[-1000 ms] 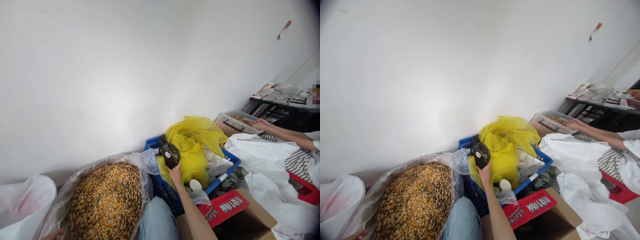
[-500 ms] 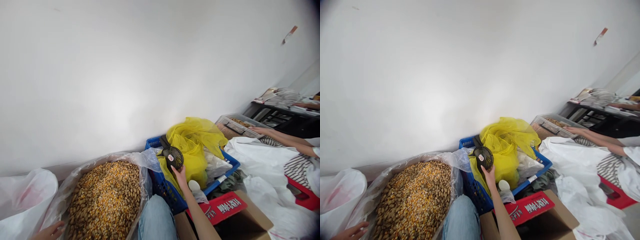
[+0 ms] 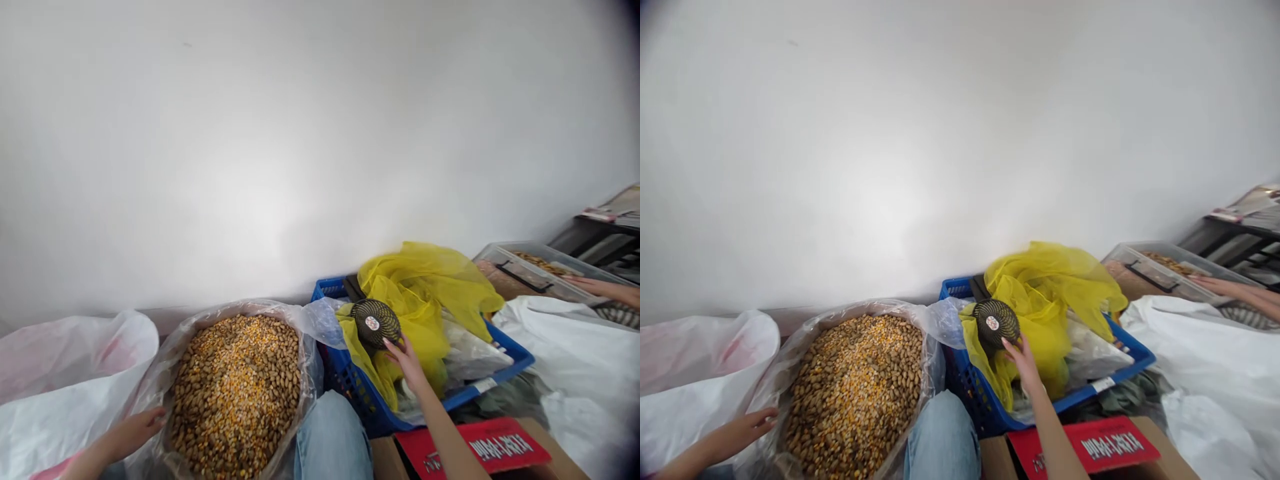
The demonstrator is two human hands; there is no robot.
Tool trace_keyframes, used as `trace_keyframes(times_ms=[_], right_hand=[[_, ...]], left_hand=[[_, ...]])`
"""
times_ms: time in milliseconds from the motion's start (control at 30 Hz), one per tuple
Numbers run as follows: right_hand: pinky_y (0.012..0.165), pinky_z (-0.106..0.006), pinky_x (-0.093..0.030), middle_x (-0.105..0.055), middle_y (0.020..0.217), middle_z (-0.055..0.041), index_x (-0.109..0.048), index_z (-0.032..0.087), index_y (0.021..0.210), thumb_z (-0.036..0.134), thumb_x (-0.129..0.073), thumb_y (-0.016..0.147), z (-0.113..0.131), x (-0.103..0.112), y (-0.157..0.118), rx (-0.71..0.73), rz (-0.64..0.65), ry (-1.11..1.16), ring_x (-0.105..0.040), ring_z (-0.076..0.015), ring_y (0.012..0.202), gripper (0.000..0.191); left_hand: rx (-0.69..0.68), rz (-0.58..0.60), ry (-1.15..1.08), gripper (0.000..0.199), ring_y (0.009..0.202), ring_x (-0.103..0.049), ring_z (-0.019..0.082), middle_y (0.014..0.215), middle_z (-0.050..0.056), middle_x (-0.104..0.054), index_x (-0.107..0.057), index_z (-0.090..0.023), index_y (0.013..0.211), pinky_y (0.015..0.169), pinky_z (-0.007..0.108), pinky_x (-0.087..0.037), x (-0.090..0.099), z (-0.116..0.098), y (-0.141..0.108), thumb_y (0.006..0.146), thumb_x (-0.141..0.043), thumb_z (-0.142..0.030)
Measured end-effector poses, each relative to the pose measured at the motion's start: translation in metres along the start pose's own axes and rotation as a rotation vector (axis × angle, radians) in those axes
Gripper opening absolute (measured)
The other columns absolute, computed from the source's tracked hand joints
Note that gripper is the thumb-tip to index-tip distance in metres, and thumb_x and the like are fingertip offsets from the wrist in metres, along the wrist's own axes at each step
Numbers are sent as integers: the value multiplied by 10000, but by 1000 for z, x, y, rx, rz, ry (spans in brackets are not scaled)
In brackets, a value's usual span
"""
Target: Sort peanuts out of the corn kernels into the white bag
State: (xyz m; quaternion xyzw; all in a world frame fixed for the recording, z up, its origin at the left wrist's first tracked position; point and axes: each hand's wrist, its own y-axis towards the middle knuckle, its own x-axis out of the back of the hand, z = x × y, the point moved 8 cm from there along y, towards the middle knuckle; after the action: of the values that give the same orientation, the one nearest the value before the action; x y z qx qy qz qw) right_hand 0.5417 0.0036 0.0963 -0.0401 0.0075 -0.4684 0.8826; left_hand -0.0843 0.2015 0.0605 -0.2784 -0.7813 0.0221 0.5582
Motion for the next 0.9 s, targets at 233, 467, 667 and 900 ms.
trace_keyframes(times_ms=[233,467,667,900], right_hand=[[769,-346,-532,-610,1031,-10,-464,303,1128,330,-729,522,20,-1,12,-21,135,29,-604,-219,894,662],[785,-354,-517,-504,1209,-57,-428,289,1184,344,-714,541,61,-58,31,70,306,-108,-518,-250,1050,707],[791,-357,-500,-508,1200,-64,-396,289,1192,380,-694,551,51,-87,43,15,321,-143,-542,-230,1014,713],[818,-367,-488,-554,1113,-50,-423,275,1152,389,-697,541,43,-84,48,11,233,-81,-536,-238,1020,680]], left_hand=[[10,262,66,623,1093,-490,215,1148,81,-573,-547,-120,1100,917,236,-359,-16,1,0,696,-268,-504],[2,249,37,602,1073,-507,214,1145,64,-578,-548,-135,1097,908,233,-370,-19,-4,5,691,-294,-499],[4,249,31,635,1071,-509,210,1134,48,-585,-567,-146,1078,908,231,-373,-20,-3,5,670,-270,-531],[30,205,15,662,1078,-505,211,1128,38,-588,-591,-168,1059,926,240,-365,-15,-4,5,628,-285,-565]])
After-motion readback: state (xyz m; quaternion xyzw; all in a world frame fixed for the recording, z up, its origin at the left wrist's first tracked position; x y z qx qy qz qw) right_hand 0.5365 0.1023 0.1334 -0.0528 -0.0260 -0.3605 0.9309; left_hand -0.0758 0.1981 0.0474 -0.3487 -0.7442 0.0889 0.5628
